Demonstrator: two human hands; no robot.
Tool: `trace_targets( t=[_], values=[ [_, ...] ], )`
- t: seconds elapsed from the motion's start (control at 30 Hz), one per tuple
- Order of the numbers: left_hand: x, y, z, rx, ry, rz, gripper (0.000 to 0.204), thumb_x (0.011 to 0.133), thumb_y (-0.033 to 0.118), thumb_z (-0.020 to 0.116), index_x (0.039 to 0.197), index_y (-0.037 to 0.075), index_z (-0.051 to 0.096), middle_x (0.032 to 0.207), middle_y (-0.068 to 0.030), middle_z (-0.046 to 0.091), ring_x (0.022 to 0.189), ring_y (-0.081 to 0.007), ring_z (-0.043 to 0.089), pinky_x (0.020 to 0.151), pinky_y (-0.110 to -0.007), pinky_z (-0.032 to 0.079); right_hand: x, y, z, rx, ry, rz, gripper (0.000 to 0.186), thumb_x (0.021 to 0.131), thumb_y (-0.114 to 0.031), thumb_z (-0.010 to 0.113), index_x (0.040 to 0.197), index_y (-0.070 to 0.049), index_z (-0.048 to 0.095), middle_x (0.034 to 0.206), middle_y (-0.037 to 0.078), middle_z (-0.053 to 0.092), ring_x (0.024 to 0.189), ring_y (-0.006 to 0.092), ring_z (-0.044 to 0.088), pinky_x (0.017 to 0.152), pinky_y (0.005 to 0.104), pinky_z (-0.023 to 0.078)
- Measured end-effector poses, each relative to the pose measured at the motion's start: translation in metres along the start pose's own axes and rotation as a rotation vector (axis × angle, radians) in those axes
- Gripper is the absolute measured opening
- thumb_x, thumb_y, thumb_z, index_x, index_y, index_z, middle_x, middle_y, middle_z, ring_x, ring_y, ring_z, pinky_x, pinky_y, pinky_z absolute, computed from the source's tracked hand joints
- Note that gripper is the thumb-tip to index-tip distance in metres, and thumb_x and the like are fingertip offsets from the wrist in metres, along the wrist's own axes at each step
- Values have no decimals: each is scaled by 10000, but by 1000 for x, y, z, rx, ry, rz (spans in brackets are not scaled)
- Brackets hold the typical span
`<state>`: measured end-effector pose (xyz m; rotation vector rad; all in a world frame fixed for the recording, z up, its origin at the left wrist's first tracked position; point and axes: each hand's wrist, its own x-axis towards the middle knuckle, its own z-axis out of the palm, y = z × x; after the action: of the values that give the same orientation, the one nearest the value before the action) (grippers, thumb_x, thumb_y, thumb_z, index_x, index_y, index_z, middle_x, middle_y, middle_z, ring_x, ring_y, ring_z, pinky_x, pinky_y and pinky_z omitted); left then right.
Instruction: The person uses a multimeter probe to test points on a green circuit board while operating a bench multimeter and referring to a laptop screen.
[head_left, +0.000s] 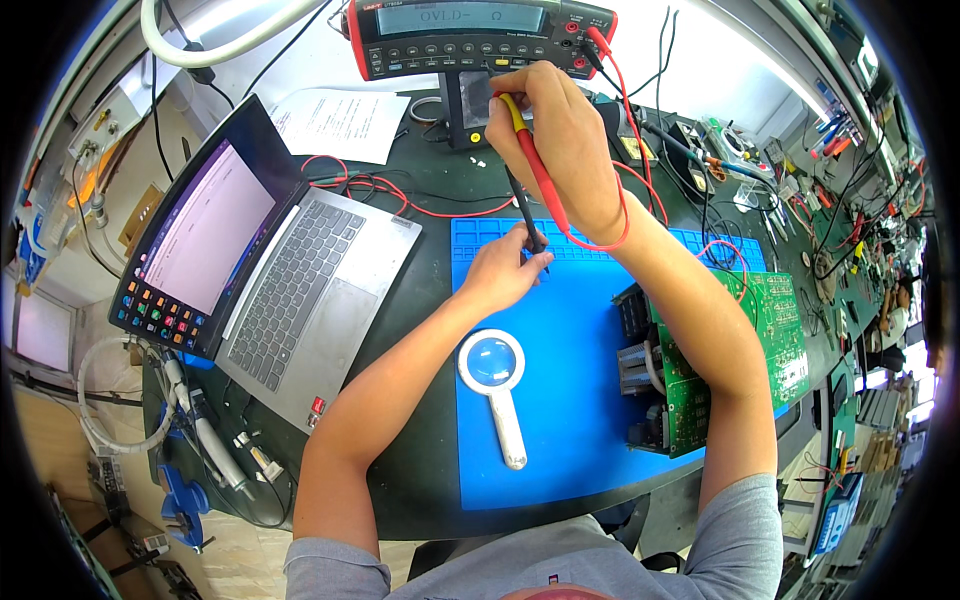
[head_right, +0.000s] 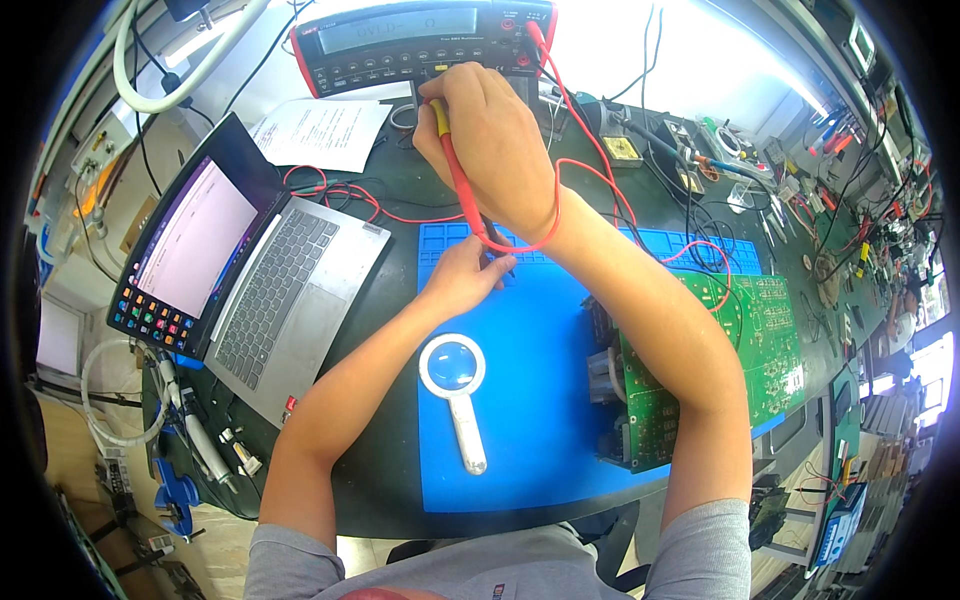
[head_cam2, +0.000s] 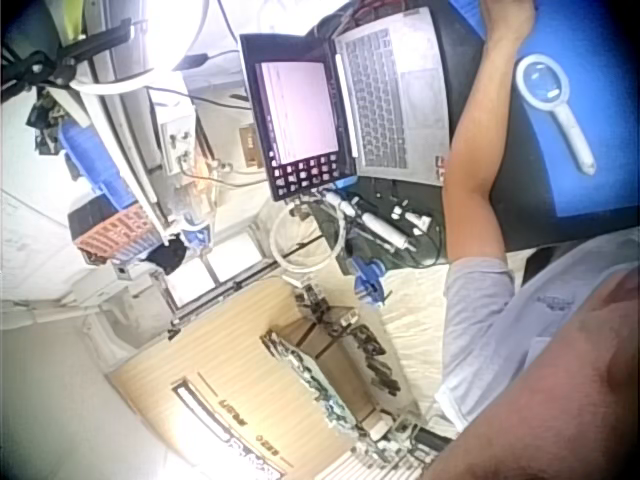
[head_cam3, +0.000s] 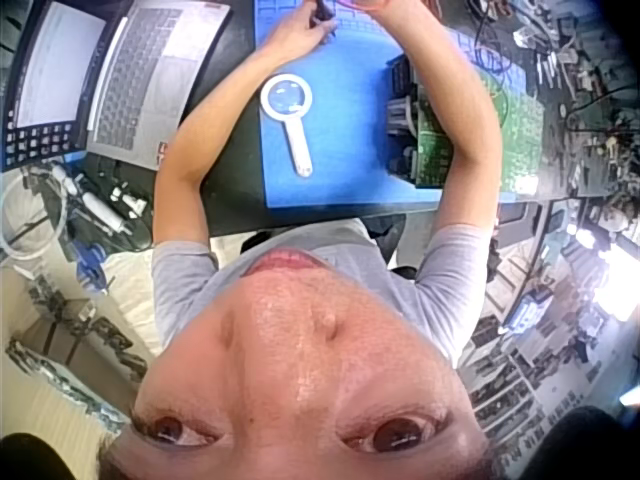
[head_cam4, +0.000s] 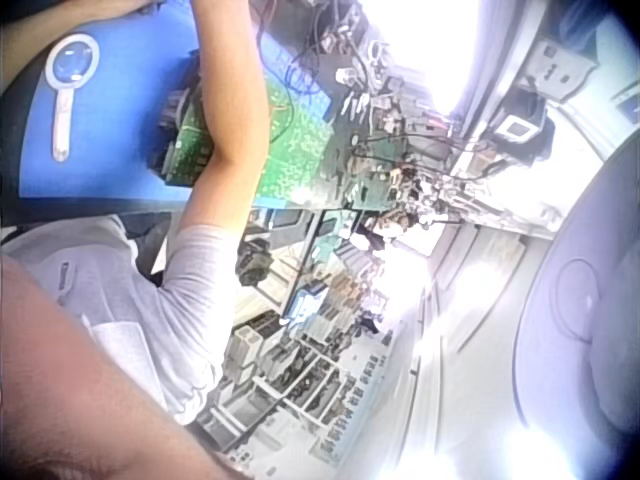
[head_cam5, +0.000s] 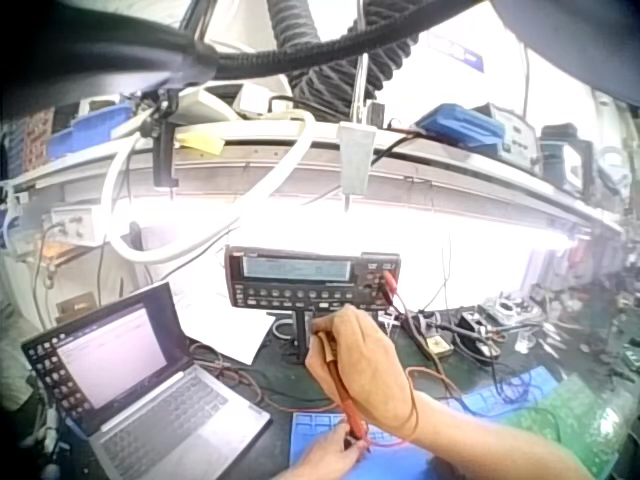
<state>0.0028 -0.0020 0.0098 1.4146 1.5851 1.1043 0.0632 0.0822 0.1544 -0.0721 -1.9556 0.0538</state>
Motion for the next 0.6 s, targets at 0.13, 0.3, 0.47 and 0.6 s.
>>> trace_targets(
  t=[0.13, 0.3, 0.47, 0.6],
  values=[
    [0, -1, 0, -9, 3, 1, 249, 952, 199, 661, 1088, 26, 547, 868, -115, 692, 736, -203, 702, 698, -347, 521, 0, 0, 0, 0, 4, 2, 191, 813, 7, 681, 968, 9, 569, 835, 150, 603, 791, 346, 609, 707, 411, 495],
    [0, -1, 0, -5, 0, 1, 249, 952, 200, 661, 1087, 26, 544, 865, -113, 691, 734, -202, 701, 697, -345, 521, 0, -1, 0, -1, 4, 4, 189, 814, 8, 681, 965, 11, 568, 834, 152, 606, 796, 350, 613, 705, 415, 498],
    [1, -2, 1, -12, -1, 9, 251, 952, 199, 659, 1091, 26, 540, 867, -114, 690, 735, -203, 701, 701, -345, 522, 0, 0, 0, 3, 2, 5, 188, 814, 7, 681, 966, 10, 569, 836, 155, 607, 798, 351, 614, 708, 416, 499],
    [1, -2, 1, -13, -3, 9, 252, 953, 200, 658, 1091, 26, 539, 872, -116, 690, 737, -204, 700, 705, -346, 523, -1, 0, 0, -4, 0, 5, 188, 815, 6, 680, 967, 9, 568, 841, 156, 609, 800, 350, 614, 711, 417, 499]
  ],
)
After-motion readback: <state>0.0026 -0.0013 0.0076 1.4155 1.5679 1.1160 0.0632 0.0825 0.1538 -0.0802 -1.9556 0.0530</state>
